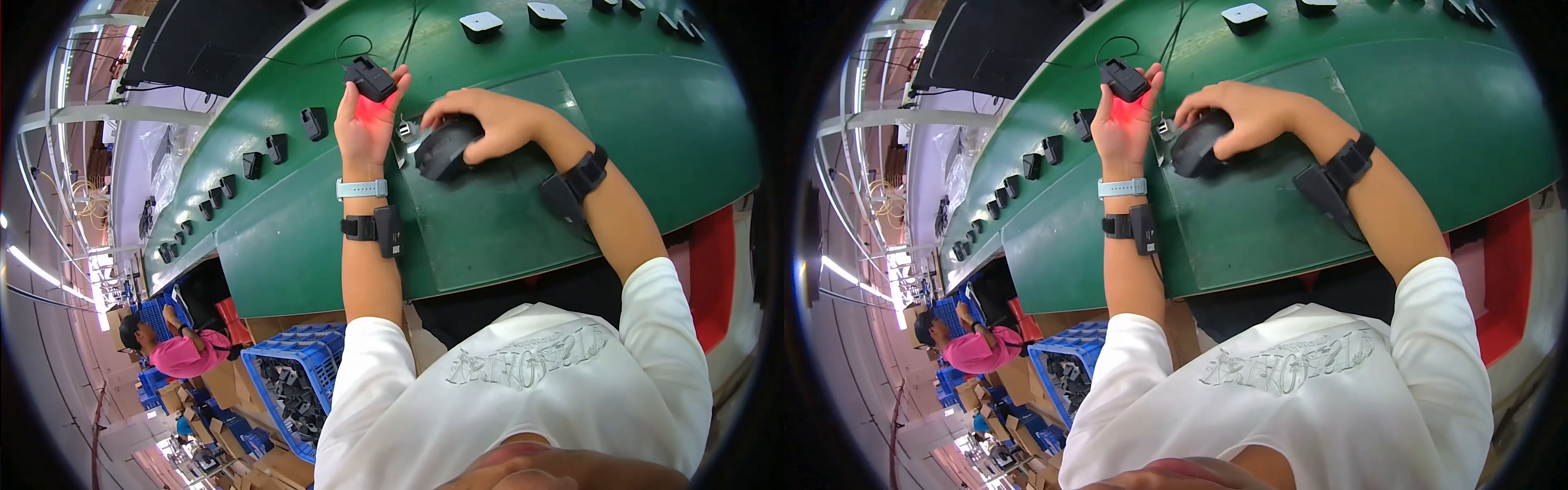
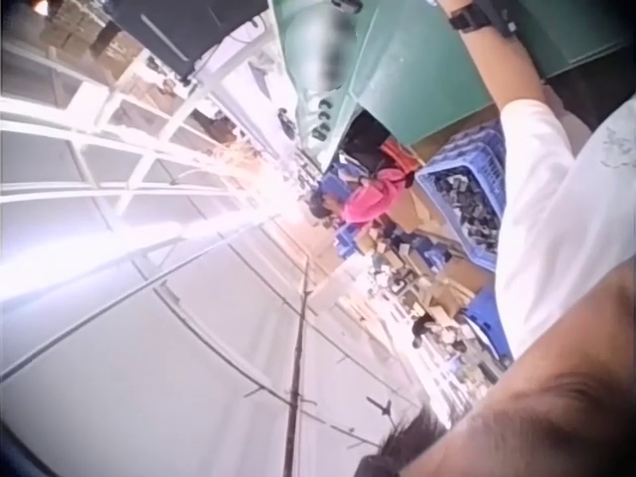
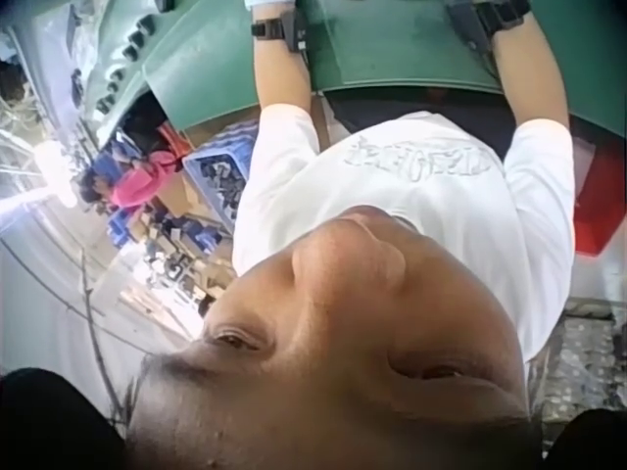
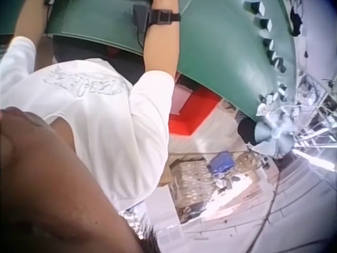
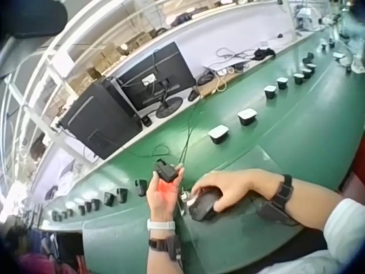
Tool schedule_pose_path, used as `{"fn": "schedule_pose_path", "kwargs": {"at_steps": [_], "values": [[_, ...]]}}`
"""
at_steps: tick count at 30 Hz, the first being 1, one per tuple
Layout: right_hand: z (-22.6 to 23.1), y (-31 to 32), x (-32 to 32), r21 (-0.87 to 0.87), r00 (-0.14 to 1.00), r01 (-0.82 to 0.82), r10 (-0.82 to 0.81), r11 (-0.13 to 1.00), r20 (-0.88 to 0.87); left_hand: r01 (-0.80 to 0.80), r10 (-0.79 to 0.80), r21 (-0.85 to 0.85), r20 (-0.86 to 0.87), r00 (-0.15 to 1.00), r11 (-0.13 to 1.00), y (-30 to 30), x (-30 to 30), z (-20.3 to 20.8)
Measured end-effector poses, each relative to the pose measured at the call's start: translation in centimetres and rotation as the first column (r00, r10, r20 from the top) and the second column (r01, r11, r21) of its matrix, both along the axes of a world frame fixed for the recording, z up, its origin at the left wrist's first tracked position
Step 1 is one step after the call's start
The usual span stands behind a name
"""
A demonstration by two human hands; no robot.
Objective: The person tests a mouse and a charging dock by plugging a cable into the dock, placing the mouse on it to check the light, and then setting them aside. This process is repeated for several units, with the person occasionally placing a dock into a red bin.
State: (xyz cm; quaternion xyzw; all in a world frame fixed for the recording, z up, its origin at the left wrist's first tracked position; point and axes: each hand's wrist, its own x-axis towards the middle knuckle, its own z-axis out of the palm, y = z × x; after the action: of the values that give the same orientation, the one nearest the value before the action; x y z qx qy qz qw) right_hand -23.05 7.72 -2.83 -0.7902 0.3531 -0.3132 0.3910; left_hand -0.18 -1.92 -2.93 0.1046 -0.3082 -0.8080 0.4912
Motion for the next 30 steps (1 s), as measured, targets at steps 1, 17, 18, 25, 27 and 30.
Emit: {"fn": "schedule_pose_path", "kwargs": {"at_steps": [1,17,18,25,27,30], "values": [[0.0,-0.3,-0.1,0.115,0.991,-0.009,-0.006,0.993,0.133,0.0,0.0,0.001,-0.001,1.0,1.0,0.1,-0.1,0.1],[-0.7,-1.7,-0.1,0.276,0.656,0.333,-0.432,0.902,0.619,-0.095,0.422,-0.541,0.521,0.742,0.835,2.5,-2.1,0.5],[-0.6,-1.5,0.0,0.281,0.655,0.322,-0.427,0.904,0.623,-0.093,0.421,-0.542,0.52,0.743,0.835,2.5,-2.1,0.6],[-0.5,-0.5,0.7,-0.075,0.775,0.501,-0.409,0.862,0.481,0.11,0.212,-0.414,0.656,0.724,0.904,1.9,-0.6,0.0],[0.0,0.0,1.1,-0.159,0.792,0.544,-0.441,0.824,0.423,0.136,0.169,-0.372,0.678,0.715,0.918,1.8,-0.6,-0.1],[0.3,0.4,1.1,-0.295,0.801,0.584,-0.48,0.756,0.358,0.138,0.212,-0.422,0.68,0.702,0.896,1.4,-0.7,-0.5]]}}
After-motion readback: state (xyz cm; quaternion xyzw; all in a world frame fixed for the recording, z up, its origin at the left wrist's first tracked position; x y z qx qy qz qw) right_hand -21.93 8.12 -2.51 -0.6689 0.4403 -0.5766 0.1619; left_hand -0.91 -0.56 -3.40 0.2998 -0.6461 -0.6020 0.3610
